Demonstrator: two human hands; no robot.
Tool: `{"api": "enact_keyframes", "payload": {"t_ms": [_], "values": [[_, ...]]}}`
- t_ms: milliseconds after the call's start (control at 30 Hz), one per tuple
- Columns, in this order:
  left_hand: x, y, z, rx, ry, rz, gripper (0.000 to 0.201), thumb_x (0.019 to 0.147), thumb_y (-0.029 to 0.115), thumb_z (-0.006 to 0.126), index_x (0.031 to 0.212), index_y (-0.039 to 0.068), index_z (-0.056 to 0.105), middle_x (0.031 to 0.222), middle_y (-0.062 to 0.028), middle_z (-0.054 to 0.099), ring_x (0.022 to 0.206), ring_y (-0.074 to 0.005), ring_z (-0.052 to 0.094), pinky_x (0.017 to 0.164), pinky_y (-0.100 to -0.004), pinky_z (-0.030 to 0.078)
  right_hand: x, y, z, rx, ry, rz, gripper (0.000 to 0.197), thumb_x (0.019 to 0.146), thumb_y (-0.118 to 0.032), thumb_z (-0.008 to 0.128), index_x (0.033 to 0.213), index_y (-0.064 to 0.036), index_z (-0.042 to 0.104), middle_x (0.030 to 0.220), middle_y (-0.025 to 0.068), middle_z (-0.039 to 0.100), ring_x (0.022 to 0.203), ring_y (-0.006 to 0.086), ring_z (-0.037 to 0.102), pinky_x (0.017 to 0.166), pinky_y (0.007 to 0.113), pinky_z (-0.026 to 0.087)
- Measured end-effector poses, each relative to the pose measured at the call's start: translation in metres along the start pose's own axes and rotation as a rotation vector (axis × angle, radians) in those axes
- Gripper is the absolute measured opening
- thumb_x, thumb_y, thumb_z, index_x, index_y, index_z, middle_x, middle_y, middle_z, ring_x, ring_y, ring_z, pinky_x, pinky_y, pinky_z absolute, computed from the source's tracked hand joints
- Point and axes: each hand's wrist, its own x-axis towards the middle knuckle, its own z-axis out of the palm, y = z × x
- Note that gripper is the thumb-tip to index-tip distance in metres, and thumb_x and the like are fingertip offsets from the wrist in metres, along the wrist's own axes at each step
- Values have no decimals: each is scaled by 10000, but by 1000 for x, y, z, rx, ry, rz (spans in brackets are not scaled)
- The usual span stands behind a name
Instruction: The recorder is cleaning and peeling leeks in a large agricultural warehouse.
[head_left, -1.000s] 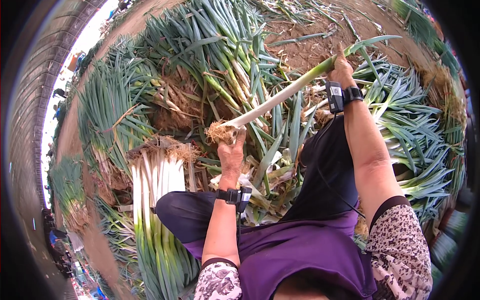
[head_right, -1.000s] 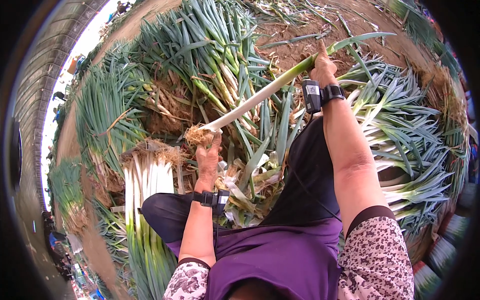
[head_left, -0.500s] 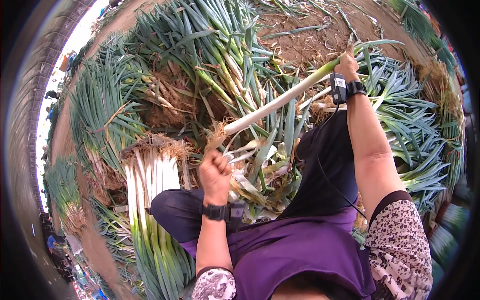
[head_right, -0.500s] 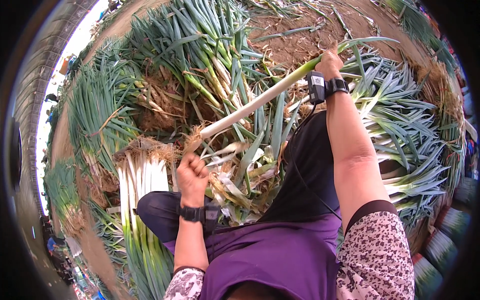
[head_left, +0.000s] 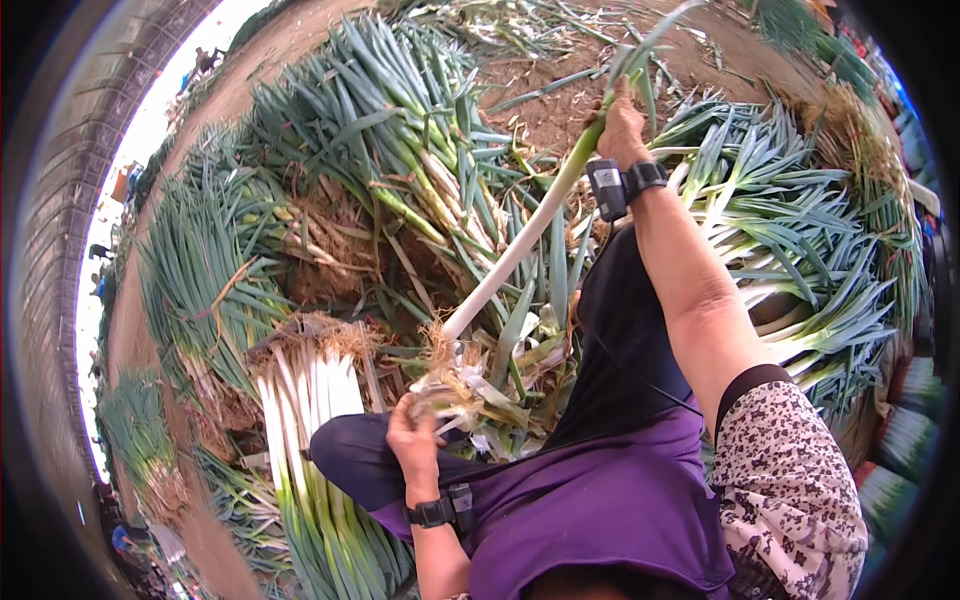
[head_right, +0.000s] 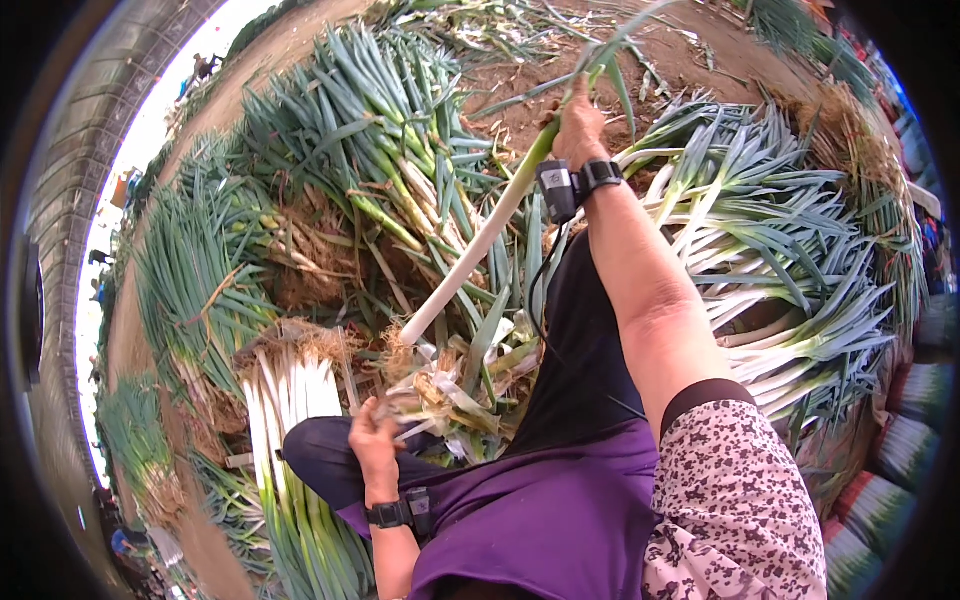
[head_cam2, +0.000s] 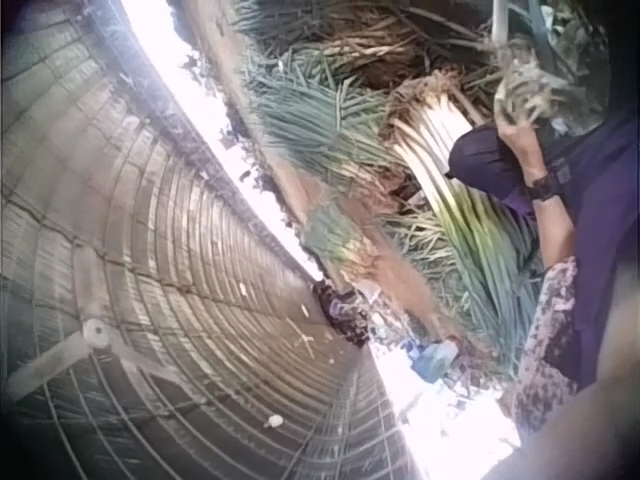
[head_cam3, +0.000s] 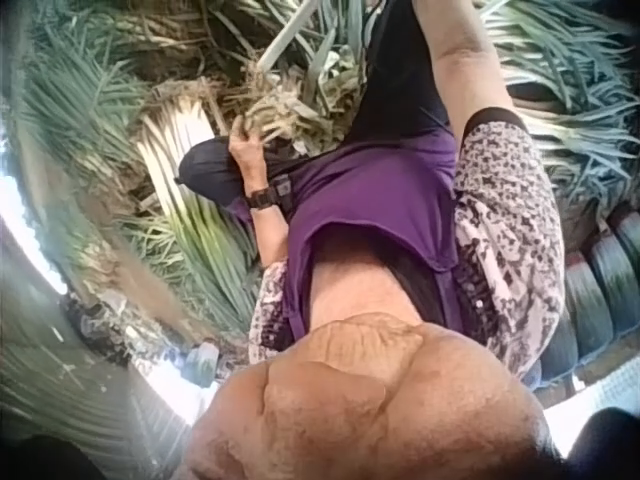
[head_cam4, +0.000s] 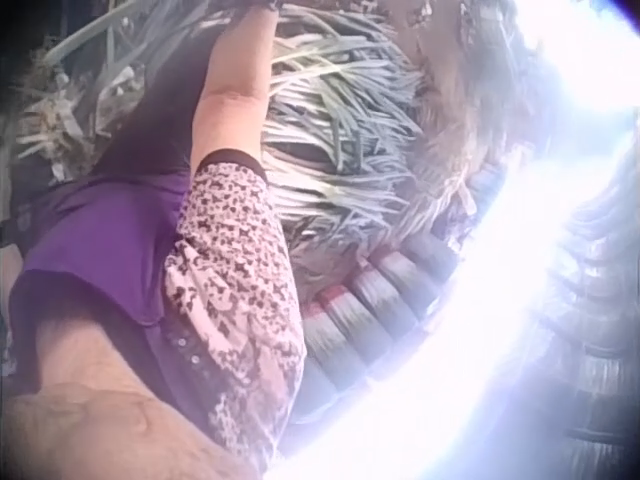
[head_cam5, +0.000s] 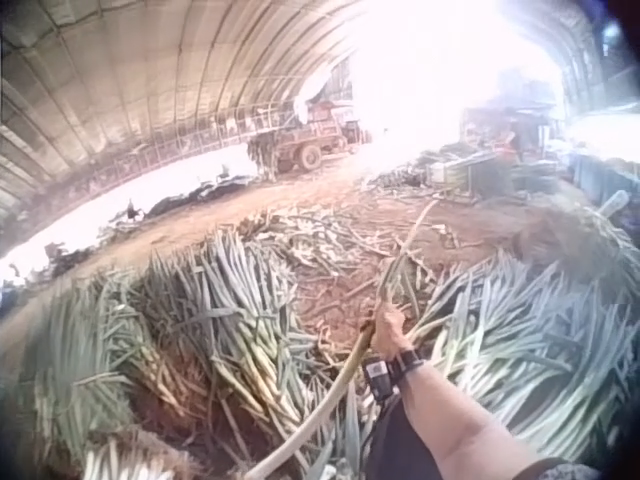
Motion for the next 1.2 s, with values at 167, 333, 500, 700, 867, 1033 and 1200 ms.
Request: {"api": "enact_keyframes", "payload": {"t_ms": [167,333,500,700,867,1033,1200], "values": [[13,64,28,1128,-220,166,497,728,379,742,1075,37,645,961,-229,658,824,-367,644,744,-405,498,-69,17,31,-341,-349,-205,177,871,-172,652,817,-23,574,646,36,564,432,108,493,370,266,432],[50,157,79,282,-123,673,981,766,357,769,1441,-57,190,1440,-247,342,1359,-313,314,1093,-385,281,-184,71,66,-986,-861,-820,208,774,-201,681,892,-68,572,753,161,633,699,364,624,631,422,505],[77,187,80,-911,-106,330,467,931,317,581,1239,-8,449,1202,-148,570,1161,-284,507,1041,-424,357,-223,113,78,-1157,-1268,-1105,227,698,-170,659,882,-86,557,742,97,617,685,332,634,573,438,489],[88,186,7,-1373,-217,334,316,964,288,471,968,-26,506,938,-139,580,982,-299,559,951,-459,449,-142,21,78,-1848,-1342,-853,110,748,-122,602,855,-114,575,677,84,599,713,324,636,650,442,494],[72,170,-51,-1434,-354,420,218,920,164,560,978,-30,476,948,-153,542,954,-304,548,957,-473,448,-17,-80,-38,-2069,-735,-871,234,769,-213,636,947,-66,596,814,169,644,797,371,623,688,466,482],[36,157,-64,-1380,-354,465,280,909,198,596,1055,-9,477,882,-83,511,935,-239,521,959,-443,430,-66,-80,-108,-1741,-715,-786,447,687,-14,542,1131,17,578,1058,240,612,1005,358,592,862,400,473],[14,145,-53,-1251,-343,467,286,915,206,596,1082,15,464,855,-67,490,923,-230,509,950,-431,430,-204,-41,-71,-1334,-891,-859,375,760,-114,703,1110,-21,607,1067,156,602,972,329,589,866,384,480]]}}
